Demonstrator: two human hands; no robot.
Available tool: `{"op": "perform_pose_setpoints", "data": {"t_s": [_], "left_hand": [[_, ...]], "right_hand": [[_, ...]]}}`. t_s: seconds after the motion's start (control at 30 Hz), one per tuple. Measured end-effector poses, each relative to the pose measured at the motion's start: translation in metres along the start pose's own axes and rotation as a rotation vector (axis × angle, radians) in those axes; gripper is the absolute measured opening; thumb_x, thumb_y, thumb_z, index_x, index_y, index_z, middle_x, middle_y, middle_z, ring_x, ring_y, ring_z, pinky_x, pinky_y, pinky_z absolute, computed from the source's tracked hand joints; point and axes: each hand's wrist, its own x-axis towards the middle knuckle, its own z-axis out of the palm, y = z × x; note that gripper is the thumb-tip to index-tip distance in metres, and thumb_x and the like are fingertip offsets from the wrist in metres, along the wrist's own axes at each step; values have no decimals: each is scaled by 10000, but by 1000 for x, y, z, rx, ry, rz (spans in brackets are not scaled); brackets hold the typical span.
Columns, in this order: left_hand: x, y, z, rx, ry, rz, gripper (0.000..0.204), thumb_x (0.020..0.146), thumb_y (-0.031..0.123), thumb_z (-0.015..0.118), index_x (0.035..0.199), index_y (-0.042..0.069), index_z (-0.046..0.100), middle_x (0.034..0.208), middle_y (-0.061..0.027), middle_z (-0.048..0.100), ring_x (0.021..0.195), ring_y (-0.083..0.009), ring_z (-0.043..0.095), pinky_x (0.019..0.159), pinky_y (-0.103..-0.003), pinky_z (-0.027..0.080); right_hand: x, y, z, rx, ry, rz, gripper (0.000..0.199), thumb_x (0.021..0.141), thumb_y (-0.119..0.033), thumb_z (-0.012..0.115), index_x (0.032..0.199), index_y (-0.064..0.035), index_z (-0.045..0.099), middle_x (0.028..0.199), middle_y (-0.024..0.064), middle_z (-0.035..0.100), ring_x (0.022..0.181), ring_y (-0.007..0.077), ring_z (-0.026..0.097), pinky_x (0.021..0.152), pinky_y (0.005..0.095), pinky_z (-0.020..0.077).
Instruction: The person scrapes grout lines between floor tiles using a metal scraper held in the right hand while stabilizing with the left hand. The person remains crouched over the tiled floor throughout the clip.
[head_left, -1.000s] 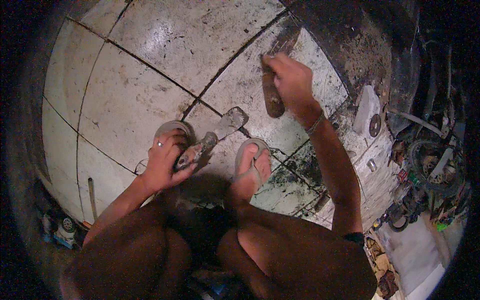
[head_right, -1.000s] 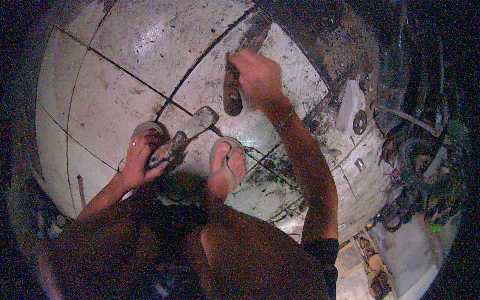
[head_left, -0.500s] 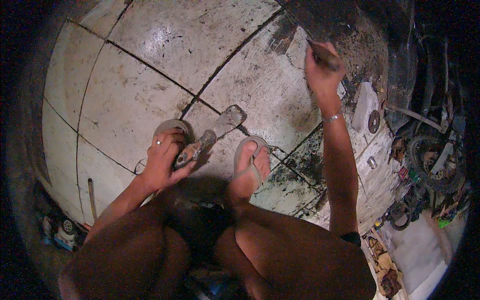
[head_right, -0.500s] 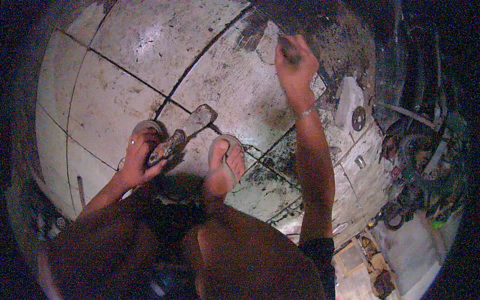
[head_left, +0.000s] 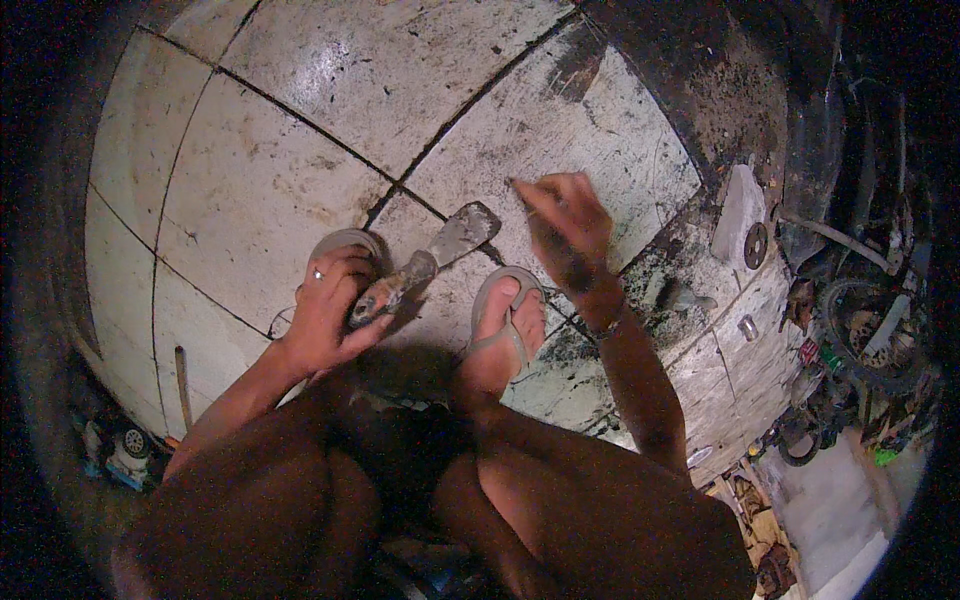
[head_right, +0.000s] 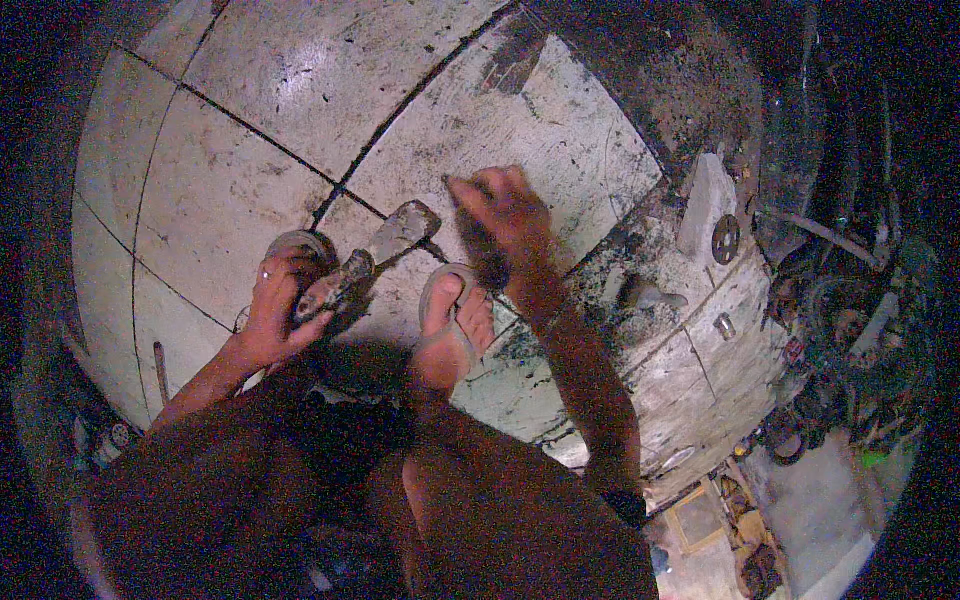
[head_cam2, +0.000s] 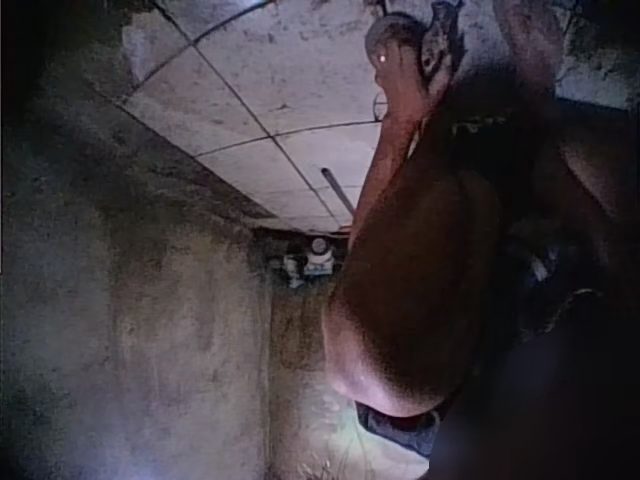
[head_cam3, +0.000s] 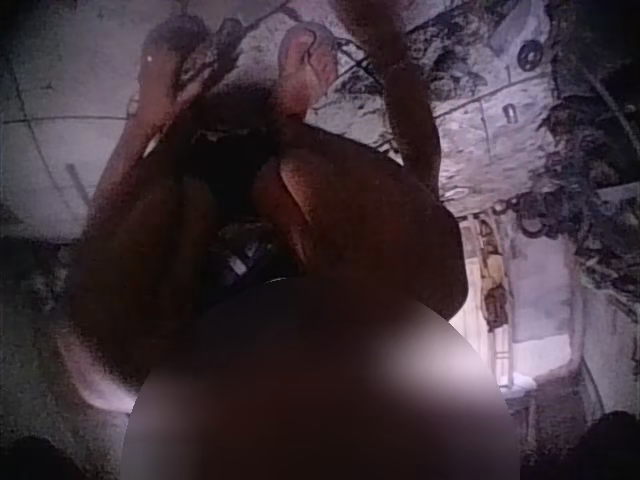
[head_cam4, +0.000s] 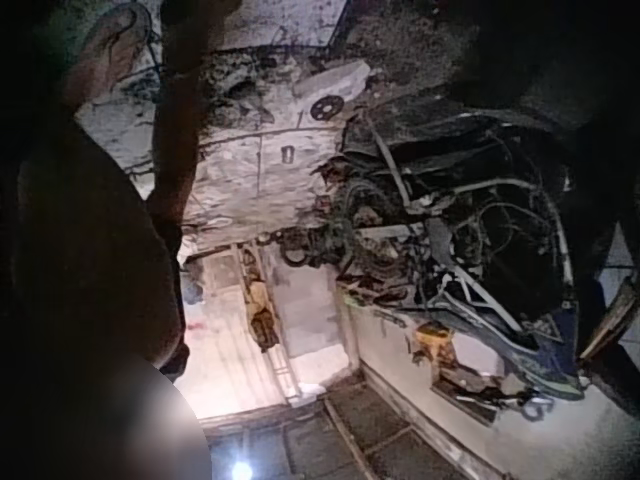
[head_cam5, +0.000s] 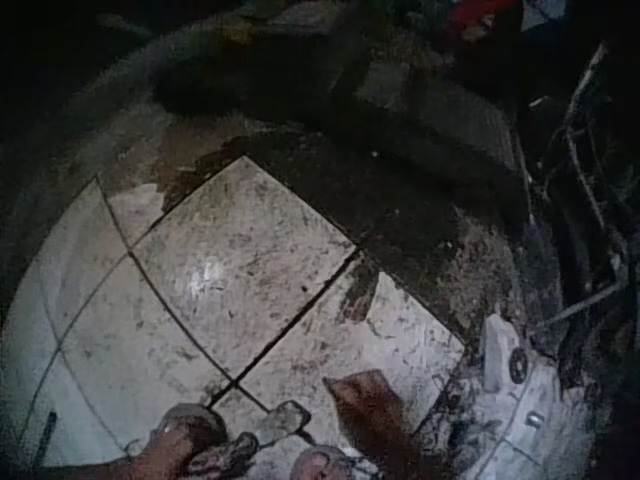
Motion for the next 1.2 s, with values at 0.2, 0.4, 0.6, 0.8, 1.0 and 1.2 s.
{"op": "perform_pose_setpoints", "data": {"t_s": [0.2, 0.4, 0.6, 0.8, 1.0, 1.2], "left_hand": [[-3, 0, 0, -7, -16, -15, 419, 792, 279, 792, 1056, 15, 601, 1170, -194, 600, 1171, -398, 553, 982, -495, 421], [-1, 0, -1, -25, 2, -4, 414, 791, 278, 791, 1049, 14, 605, 1159, -210, 604, 1129, -413, 568, 957, -503, 430], [-4, 0, -1, -43, 6, -30, 398, 781, 276, 795, 1019, 16, 612, 1133, -211, 605, 1131, -409, 567, 959, -514, 430], [-3, 1, -1, -38, -2, -18, 407, 779, 271, 797, 1042, 20, 615, 1147, -195, 606, 1149, -398, 565, 988, -513, 424], [1, 0, -2, -18, -17, -19, 426, 784, 270, 800, 1059, 10, 605, 1148, -205, 602, 1148, -403, 556, 969, -511, 424], [0, 0, -2, -14, 18, 3, 406, 787, 269, 799, 1032, 11, 605, 1152, -225, 596, 1107, -424, 556, 949, -517, 426]], "right_hand": [[18, 7, 6, -299, -183, 98, 512, 739, -91, 669, 1239, -196, 695, 930, 73, 580, 907, 286, 595, 716, 419, 525], [38, 6, -4, -207, -235, -102, 336, 835, -156, 643, 1168, -134, 680, 934, 99, 605, 942, 309, 615, 729, 437, 546], [34, 4, 0, -173, -300, -55, 270, 857, -156, 643, 1125, -144, 674, 908, 105, 594, 892, 321, 621, 676, 447, 533], [34, -1, -1, -21, -210, 425, 228, 886, -180, 651, 1105, -130, 689, 883, 99, 588, 855, 313, 630, 642, 441, 531], [44, -1, 3, 128, -64, 415, 384, 765, -108, 694, 1142, -172, 727, 830, 89, 531, 788, 299, 608, 615, 427, 514], [45, 8, 13, -48, -116, 169, 292, 796, -61, 739, 1085, -100, 743, 823, 73, 533, 653, 231, 578, 594, 377, 497]]}}
